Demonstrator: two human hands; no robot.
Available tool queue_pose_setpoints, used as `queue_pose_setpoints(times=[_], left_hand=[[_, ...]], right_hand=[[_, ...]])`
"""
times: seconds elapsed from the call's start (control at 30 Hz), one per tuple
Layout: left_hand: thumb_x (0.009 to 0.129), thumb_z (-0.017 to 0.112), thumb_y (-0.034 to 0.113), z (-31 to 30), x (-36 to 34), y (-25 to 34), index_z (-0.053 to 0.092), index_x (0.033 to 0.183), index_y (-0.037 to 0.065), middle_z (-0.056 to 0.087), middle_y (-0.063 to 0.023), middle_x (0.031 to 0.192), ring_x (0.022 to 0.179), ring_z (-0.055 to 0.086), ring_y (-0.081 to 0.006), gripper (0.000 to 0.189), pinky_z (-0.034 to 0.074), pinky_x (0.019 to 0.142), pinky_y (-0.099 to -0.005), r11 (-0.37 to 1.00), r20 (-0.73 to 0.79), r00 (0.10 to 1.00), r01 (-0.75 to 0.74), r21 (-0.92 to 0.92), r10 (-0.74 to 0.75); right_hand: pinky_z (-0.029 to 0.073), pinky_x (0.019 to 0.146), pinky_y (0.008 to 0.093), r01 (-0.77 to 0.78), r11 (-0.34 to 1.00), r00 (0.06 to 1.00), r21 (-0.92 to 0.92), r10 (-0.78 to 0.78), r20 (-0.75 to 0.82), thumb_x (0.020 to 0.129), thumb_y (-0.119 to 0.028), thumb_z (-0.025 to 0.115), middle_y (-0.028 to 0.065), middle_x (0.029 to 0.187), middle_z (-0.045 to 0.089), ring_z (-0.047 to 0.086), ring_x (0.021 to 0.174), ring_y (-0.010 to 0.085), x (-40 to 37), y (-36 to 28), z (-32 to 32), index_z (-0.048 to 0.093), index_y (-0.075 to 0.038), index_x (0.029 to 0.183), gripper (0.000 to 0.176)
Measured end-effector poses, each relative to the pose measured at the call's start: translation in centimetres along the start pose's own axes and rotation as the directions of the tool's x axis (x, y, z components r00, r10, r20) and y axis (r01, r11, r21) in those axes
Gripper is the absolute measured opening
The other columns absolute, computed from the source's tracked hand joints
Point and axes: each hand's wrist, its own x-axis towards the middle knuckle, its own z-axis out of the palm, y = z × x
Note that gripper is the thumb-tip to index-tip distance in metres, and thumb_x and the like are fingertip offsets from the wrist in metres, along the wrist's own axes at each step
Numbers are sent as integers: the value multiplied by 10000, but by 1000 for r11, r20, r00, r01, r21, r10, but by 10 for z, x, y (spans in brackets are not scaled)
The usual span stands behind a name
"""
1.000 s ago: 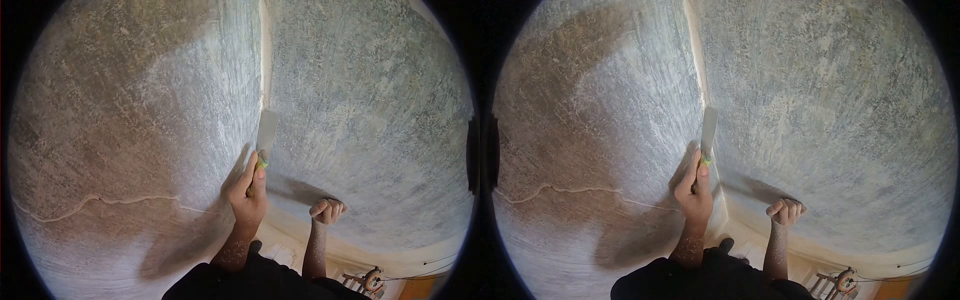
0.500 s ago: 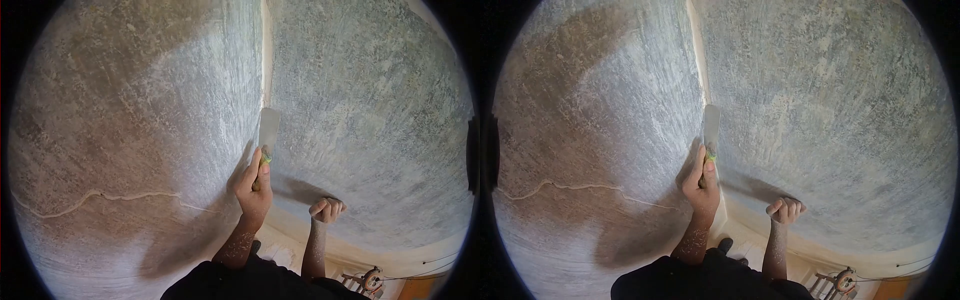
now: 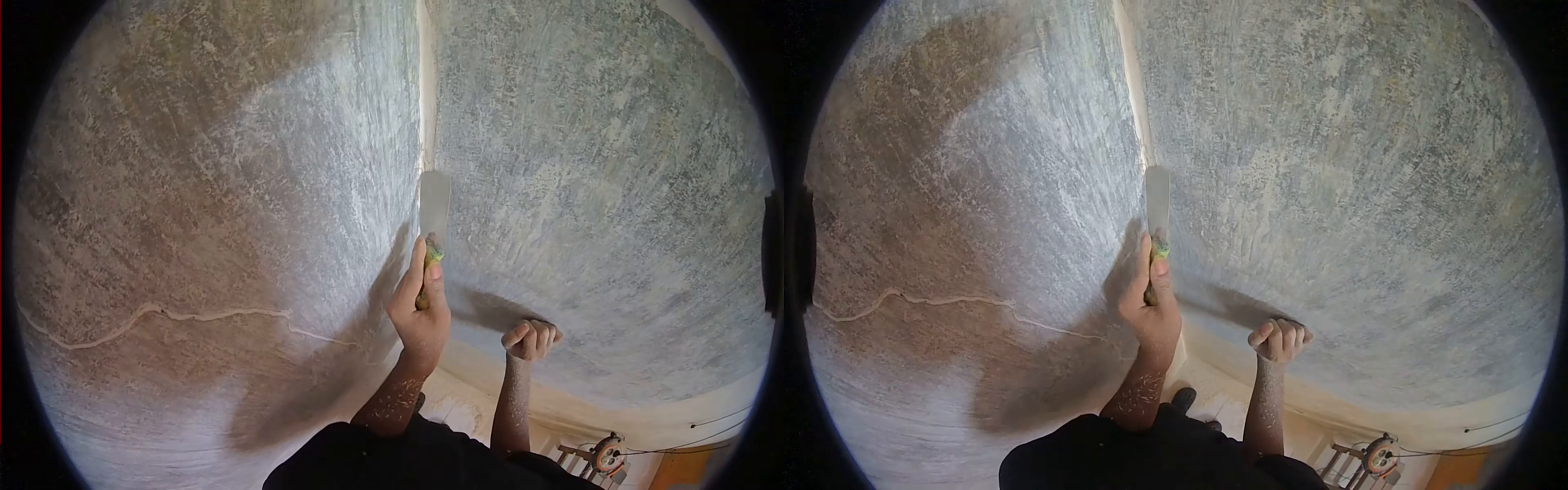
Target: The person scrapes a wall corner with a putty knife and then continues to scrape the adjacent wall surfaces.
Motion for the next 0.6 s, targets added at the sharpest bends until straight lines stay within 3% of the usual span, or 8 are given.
queue_pose_setpoints(times=[0.1,0.4,0.5,0.6], left_hand=[[969,578,61,-4,19,12,563,1297,-77,707,-191,1050,882,677,-166,357,519,747,-272,997,73,995,68,32,-70],[969,582,64,1,20,13,561,1308,-71,716,-165,992,789,646,-128,366,507,694,-258,999,-48,999,-14,-33,13],[969,583,68,-6,6,3,561,1304,-78,713,-174,1018,820,652,-133,366,511,717,-255,999,25,1000,17,27,-18],[971,579,68,-3,15,10,566,1303,-71,713,-175,1036,818,652,-143,360,511,718,-270,999,-8,999,-51,10,51]], right_hand=[[380,712,346,-14,1000,1000,4,14,-16,901,-140,526,-12,742,561,539,628,170,1,-2,2,500,-144,705,198],[378,706,346,3,1000,1000,-13,-3,7,888,-129,519,-8,730,562,540,615,174,0,-1,0,514,-125,731,157],[376,703,346,4,1000,1000,-2,-4,0,889,-127,521,-6,732,561,537,616,174,4,-2,0,518,-124,736,153],[377,711,345,30,999,1000,-10,-30,-9,892,-129,523,-3,740,565,537,621,173,5,-1,1,526,-121,751,141]])
